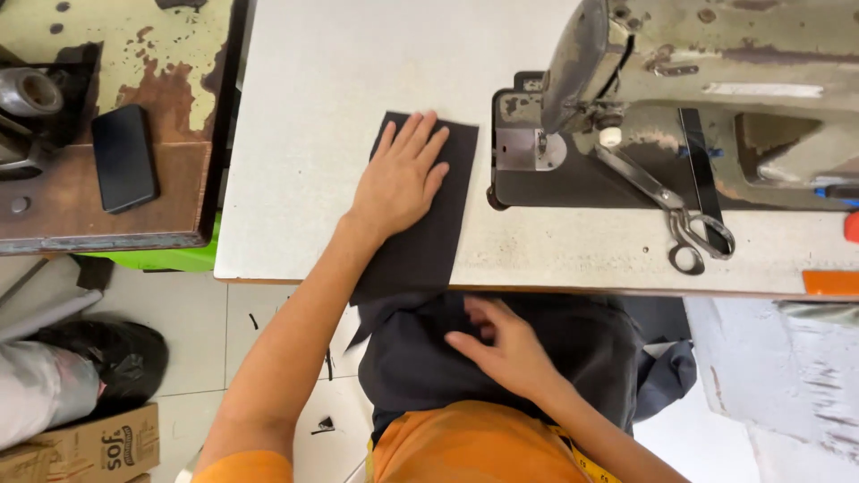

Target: Measuring, marking with chalk, and cutting long strips of black fabric at a workbench in a sewing factory.

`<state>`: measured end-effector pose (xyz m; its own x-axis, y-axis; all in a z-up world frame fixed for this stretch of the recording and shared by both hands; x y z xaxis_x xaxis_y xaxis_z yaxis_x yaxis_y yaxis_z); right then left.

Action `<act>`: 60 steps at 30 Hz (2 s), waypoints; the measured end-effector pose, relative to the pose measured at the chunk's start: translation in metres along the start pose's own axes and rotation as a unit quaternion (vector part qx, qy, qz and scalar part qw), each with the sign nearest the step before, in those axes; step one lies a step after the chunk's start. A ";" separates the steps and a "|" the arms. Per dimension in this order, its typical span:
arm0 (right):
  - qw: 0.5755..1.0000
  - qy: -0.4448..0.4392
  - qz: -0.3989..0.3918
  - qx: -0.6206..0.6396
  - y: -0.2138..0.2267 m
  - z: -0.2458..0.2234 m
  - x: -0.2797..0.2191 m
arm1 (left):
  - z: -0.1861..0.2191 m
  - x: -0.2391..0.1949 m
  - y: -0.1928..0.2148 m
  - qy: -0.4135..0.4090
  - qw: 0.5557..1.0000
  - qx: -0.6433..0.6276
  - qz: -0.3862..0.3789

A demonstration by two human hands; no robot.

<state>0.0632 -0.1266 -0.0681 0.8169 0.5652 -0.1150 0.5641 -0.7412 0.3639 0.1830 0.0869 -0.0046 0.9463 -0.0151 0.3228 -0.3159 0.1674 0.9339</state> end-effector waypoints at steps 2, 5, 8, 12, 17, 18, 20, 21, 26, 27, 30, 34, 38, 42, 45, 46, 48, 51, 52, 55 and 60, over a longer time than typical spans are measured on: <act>0.998 0.051 -0.033 0.009 -0.026 0.002 0.020 | -0.003 0.015 -0.003 0.053 0.998 -0.039 -0.011; 0.988 0.025 -0.044 0.146 -0.066 0.029 0.038 | -0.011 0.034 -0.018 0.065 0.998 -0.024 0.009; 0.975 0.067 -0.103 0.183 -0.033 -0.014 -0.007 | -0.008 0.037 -0.017 0.047 0.998 0.008 0.052; 0.952 -0.063 -0.052 0.295 0.018 0.022 -0.052 | 0.038 0.016 0.011 0.005 0.995 0.003 0.100; 0.947 -0.077 0.113 0.291 0.043 -0.009 -0.028 | 0.067 0.014 0.004 -0.009 0.991 -0.074 0.109; 0.946 -0.079 0.113 0.293 0.043 -0.010 -0.032 | 0.068 0.015 0.002 -0.010 0.992 -0.074 0.106; 0.977 -0.034 0.141 0.158 0.054 -0.017 -0.035 | 0.066 0.019 0.001 -0.009 0.983 -0.155 0.093; 0.977 -0.035 0.140 0.159 0.056 -0.021 -0.035 | 0.063 0.024 0.001 -0.009 0.984 -0.154 0.092; 0.975 0.021 0.177 0.130 0.061 -0.021 -0.048 | 0.057 0.040 -0.008 0.000 0.961 -0.275 0.034; 0.976 0.016 0.175 0.129 0.061 -0.017 -0.048 | 0.058 0.042 -0.009 0.003 0.960 -0.279 0.030; 0.981 0.126 0.142 -0.039 0.061 -0.027 -0.043 | 0.060 0.057 -0.010 0.055 0.960 -0.275 -0.022; 0.947 0.229 0.119 -0.190 0.053 -0.035 -0.037 | 0.058 0.073 -0.017 0.180 0.952 -0.204 -0.141; 0.902 0.304 0.105 -0.288 0.047 -0.042 -0.036 | 0.064 0.082 -0.023 0.201 0.955 -0.139 -0.170; 0.902 0.298 0.092 -0.298 0.047 -0.047 -0.037 | 0.056 0.086 -0.029 0.200 0.947 -0.150 -0.203; 0.891 0.312 0.102 -0.315 0.047 -0.050 -0.043 | 0.051 0.084 -0.030 0.206 0.934 -0.213 -0.201; 0.889 0.308 0.106 -0.321 0.048 -0.050 -0.044 | 0.052 0.085 -0.030 0.194 0.935 -0.231 -0.187; 0.888 0.305 0.110 -0.328 0.048 -0.050 -0.045 | 0.051 0.085 -0.033 0.182 0.936 -0.249 -0.173; 0.882 0.307 0.116 -0.338 0.047 -0.050 -0.046 | 0.049 0.082 -0.036 0.182 0.933 -0.273 -0.145; 0.881 0.308 0.118 -0.340 0.047 -0.051 -0.046 | 0.049 0.082 -0.036 0.172 0.936 -0.277 -0.130; 0.879 0.314 0.117 -0.338 0.046 -0.053 -0.046 | 0.049 0.080 -0.035 0.153 0.940 -0.287 -0.106; 0.878 0.313 0.112 -0.343 0.045 -0.051 -0.045 | 0.054 0.074 -0.028 0.118 0.945 -0.297 -0.075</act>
<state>0.0459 -0.1664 0.0004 0.5506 0.6807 0.4832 0.0164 -0.5875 0.8091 0.2586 0.0279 0.0016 0.9885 0.1255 0.0847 -0.1489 0.7057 0.6927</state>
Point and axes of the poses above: each hand's wrist, its own x-axis towards the middle knuckle, its own y-axis out of the back of the hand, z = x × y, the point moved 7 cm from there along x, towards the middle knuckle, and after that the axes turned 14 degrees about y, right-handed, at the moved point
